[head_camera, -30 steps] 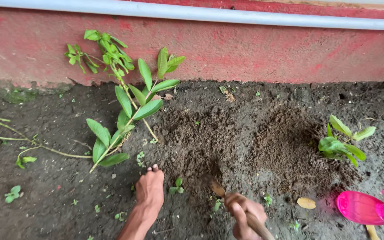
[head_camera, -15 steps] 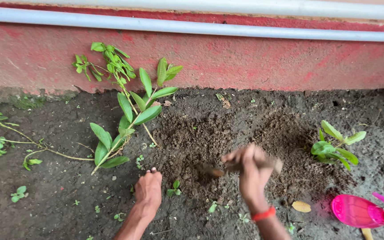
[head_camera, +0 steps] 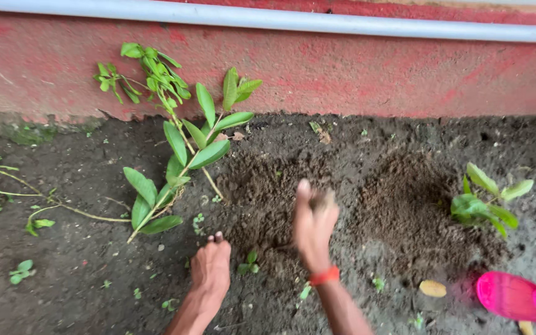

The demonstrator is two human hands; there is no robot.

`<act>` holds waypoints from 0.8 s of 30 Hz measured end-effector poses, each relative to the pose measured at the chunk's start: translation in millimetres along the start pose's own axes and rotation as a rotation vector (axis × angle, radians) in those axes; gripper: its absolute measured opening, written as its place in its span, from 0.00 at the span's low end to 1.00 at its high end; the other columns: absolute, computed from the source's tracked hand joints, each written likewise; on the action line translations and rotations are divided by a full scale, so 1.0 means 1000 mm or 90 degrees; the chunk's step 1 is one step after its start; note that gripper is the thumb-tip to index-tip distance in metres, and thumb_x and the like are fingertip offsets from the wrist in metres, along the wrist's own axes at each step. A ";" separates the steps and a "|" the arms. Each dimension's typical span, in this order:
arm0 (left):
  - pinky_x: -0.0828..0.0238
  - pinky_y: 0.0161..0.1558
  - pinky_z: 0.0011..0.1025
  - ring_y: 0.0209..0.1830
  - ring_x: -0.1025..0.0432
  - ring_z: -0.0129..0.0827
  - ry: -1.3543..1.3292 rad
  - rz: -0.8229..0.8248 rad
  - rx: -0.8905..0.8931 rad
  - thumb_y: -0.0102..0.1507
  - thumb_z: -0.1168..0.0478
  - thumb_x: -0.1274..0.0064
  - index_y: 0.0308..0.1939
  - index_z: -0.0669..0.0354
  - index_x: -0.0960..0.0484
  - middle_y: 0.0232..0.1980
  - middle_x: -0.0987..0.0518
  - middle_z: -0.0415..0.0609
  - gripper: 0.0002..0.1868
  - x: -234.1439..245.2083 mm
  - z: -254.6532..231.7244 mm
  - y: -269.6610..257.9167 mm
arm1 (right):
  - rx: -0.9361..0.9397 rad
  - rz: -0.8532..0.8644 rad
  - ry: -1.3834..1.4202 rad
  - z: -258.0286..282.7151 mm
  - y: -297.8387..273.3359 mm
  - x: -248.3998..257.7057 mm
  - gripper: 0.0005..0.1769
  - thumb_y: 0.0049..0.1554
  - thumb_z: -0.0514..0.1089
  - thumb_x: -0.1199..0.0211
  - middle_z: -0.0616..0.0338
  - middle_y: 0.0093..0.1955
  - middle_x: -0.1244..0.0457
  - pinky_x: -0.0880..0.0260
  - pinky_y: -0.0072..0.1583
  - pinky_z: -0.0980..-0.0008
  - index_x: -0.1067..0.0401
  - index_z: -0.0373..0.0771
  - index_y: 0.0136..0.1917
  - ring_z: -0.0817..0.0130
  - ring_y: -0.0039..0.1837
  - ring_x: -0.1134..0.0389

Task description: The person digs a small hole in a garden bed using a handheld trowel and then places a small sapling into the soil.

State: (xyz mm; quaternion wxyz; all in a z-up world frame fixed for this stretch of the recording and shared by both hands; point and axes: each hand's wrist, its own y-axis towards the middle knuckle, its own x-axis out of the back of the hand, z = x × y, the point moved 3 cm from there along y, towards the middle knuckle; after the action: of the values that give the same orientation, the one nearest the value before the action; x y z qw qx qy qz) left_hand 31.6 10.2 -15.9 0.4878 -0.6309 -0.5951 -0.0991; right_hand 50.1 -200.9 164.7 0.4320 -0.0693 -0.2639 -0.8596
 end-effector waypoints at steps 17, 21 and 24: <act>0.31 0.59 0.53 0.54 0.26 0.65 -0.016 -0.024 0.029 0.72 0.41 0.76 0.41 0.65 0.16 0.48 0.18 0.69 0.37 0.003 -0.003 -0.005 | 0.407 0.259 0.052 -0.111 -0.202 0.053 0.28 0.69 0.58 0.45 0.63 0.34 0.36 0.23 0.49 0.58 0.38 0.44 0.31 0.66 0.43 0.28; 0.28 0.49 0.54 0.43 0.22 0.59 -0.070 -0.018 -0.021 0.71 0.47 0.72 0.39 0.68 0.16 0.41 0.17 0.68 0.32 0.010 0.004 -0.020 | 0.228 0.358 0.105 -0.063 -0.152 0.051 0.21 0.54 0.52 0.38 0.55 0.29 0.40 0.39 0.32 0.58 0.37 0.37 0.29 0.61 0.31 0.40; 0.25 0.35 0.49 0.32 0.21 0.48 -0.119 0.008 0.006 0.72 0.49 0.71 0.38 0.67 0.17 0.33 0.17 0.61 0.30 0.011 -0.002 -0.027 | 0.321 0.312 0.272 -0.001 -0.078 0.045 0.19 0.66 0.51 0.42 0.53 0.39 0.39 0.25 0.45 0.64 0.39 0.42 0.37 0.64 0.45 0.34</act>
State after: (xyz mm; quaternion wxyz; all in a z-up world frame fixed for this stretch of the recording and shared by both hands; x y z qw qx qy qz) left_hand 12.4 10.8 6.6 0.4337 -0.6388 -0.6346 -0.0342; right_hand -38.2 -195.4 149.3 0.6726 0.1575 -0.3463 -0.6347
